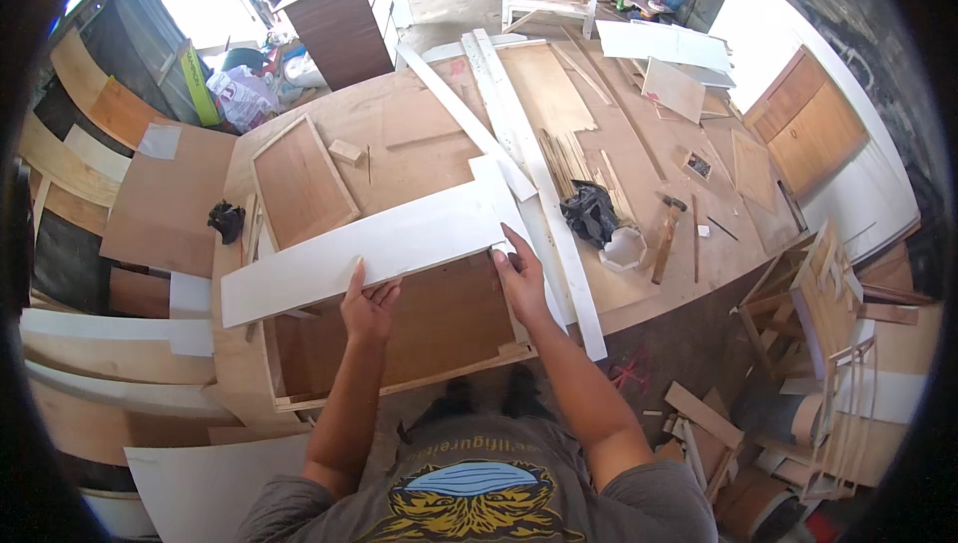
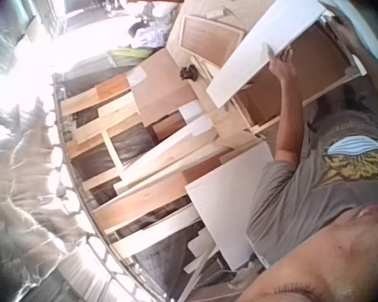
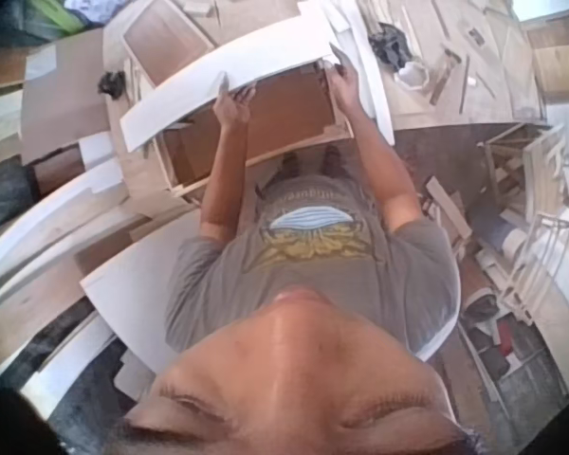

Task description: The person assembles a wooden drawer by using shears to trim a small component, aligning wooden boards, and then hammering nails into the joints of the wooden structure to secure the pieces.

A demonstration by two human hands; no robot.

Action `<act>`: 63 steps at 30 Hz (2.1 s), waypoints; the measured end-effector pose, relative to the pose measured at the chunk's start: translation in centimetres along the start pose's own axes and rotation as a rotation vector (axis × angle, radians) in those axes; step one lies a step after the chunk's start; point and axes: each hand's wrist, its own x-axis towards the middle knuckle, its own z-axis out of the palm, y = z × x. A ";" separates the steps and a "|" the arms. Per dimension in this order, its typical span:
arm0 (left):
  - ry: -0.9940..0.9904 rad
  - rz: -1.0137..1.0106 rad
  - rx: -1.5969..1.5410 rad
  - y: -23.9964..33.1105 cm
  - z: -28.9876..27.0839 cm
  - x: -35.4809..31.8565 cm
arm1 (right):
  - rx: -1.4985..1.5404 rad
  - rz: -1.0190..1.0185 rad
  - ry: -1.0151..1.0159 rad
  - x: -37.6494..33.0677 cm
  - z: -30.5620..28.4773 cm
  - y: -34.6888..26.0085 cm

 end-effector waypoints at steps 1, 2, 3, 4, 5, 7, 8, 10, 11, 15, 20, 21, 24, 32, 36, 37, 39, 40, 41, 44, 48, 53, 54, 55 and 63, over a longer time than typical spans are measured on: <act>-0.029 -0.005 -0.012 0.1 -0.2 0.3 | -0.003 0.004 -0.005 0.1 0.0 0.0; -0.055 -0.014 -0.024 0.0 -0.5 0.4 | -0.014 0.009 -0.002 0.2 0.0 0.1; -0.047 -0.018 -0.028 -0.1 -0.6 0.5 | -0.024 0.012 0.002 0.2 0.0 0.1; -0.062 -0.045 -0.081 -0.1 -0.7 0.4 | -0.029 0.019 0.001 0.2 0.0 -0.1; -0.074 -0.076 -0.130 0.0 -0.9 0.3 | -0.021 0.056 0.006 -0.1 0.0 -0.5; -0.091 -0.059 -0.078 -0.4 -2.1 0.5 | -0.023 0.099 0.009 -0.2 0.1 -0.7; -0.118 -0.040 -0.024 -0.6 -2.5 0.6 | -0.034 0.094 0.004 -0.2 -0.2 -0.6; -0.096 -0.095 -0.036 -0.2 -1.9 -0.5 | -0.062 0.103 0.015 -0.6 -0.6 -0.6; -0.138 -0.082 -0.053 0.1 -1.8 -0.8 | -0.011 0.110 0.013 -0.7 -0.5 -0.8; -0.188 -0.149 -0.072 -1.3 -5.0 -0.7 | -0.016 0.111 0.029 -1.6 -1.0 -0.7; -0.062 -0.051 0.030 -2.9 -8.5 -1.6 | -0.062 0.051 0.070 -2.0 -0.8 -0.5; -0.086 -0.020 0.044 -3.0 -9.4 -1.8 | -0.059 0.059 0.076 -2.2 -0.7 -0.6; -0.133 -0.070 0.052 -2.3 -9.9 -1.8 | -0.094 0.040 0.097 -2.4 -0.5 -0.6; -0.158 -0.406 0.122 -1.5 -11.6 -2.8 | -0.188 -0.086 0.166 -2.4 -0.7 0.0; -0.151 -0.559 0.140 -0.3 -10.6 -3.0 | -0.148 0.061 0.239 -2.4 0.0 -1.4; -0.179 -0.557 0.116 0.2 -10.1 -2.8 | -0.192 0.067 0.237 -2.6 -0.9 -1.1; -0.214 -0.559 0.097 0.3 -9.6 -2.7 | -0.208 0.074 0.250 -1.4 0.2 -2.2; -0.170 -0.512 0.121 0.1 -9.7 -2.8 | -0.214 0.077 0.254 -1.0 0.7 -2.6; -0.127 -0.465 0.144 -0.2 -9.9 -2.9 | -0.221 0.081 0.257 -0.6 1.2 -3.0; -0.233 -0.324 -0.083 -1.1 -10.7 -2.8 | -0.164 0.187 0.301 -0.3 1.8 -3.3; -0.244 -0.311 -0.042 -1.0 -10.9 -2.9 | -0.228 0.216 0.278 0.4 1.9 -3.6; -0.115 -0.235 -0.021 -3.6 -13.9 -3.0 | -0.356 0.228 0.264 1.2 2.4 -4.2; -0.115 -0.227 -0.018 -3.3 -12.9 -2.8 | -0.380 0.258 0.289 1.4 2.8 -4.5; -0.129 -0.153 -0.012 -3.1 -11.6 -2.4 | -0.405 0.287 0.313 1.5 3.1 -4.9; -0.166 0.098 -0.198 -1.7 -12.6 0.0 | -0.460 0.226 0.250 2.2 2.8 -6.3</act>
